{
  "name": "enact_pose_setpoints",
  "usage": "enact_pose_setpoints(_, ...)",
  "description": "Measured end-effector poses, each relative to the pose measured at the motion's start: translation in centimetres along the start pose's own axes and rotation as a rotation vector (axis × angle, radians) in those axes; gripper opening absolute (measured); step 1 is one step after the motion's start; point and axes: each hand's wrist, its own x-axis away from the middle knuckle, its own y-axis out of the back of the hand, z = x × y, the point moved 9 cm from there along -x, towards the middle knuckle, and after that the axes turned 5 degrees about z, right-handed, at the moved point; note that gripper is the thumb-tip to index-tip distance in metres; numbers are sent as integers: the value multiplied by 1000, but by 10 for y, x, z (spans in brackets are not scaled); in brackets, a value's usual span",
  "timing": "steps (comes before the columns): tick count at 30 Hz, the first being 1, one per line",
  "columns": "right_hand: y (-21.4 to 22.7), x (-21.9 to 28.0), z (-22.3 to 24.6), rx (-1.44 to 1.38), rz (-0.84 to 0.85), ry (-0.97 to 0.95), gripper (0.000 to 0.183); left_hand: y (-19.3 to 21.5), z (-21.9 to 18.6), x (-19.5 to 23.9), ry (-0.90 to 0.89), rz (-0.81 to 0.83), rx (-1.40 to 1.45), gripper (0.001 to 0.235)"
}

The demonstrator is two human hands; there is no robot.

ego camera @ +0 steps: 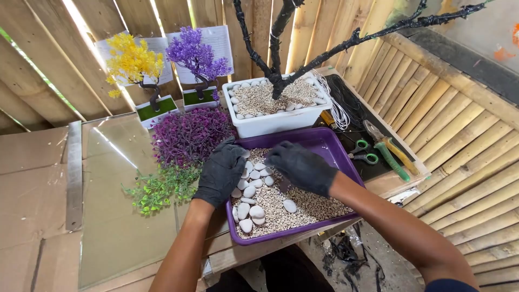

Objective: The person arranges small white stones and gravel into a white rectangular bonsai pot containing a black tree. They use their gloved hands to pick up stones from a purple tray and place them carefully around the base of the tree, adjusting the gravel to create a decorative surface.

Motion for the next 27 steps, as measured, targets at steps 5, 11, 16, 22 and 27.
enact_pose_setpoints(5,-11,-48,2,-128,4,16,19,11,-18,1,-32,-46,130,33)
enact_pose_setpoints(11,-26,9,-13,-57,143,-72,15,17,-28,2,-43,-40,40,31)
enact_pose_setpoints(16,-23,88,-4,-379,367,-216,14,14,-41,6,-91,-58,12,29)
enact_pose_setpoints(22,14,108,17,-457,83,-77,37,46,-77,6,-171,-108,-33,19)
enact_pose_setpoints(27,15,95,29,-363,156,72,52,51,-95,18,-433,-227,-52,21)
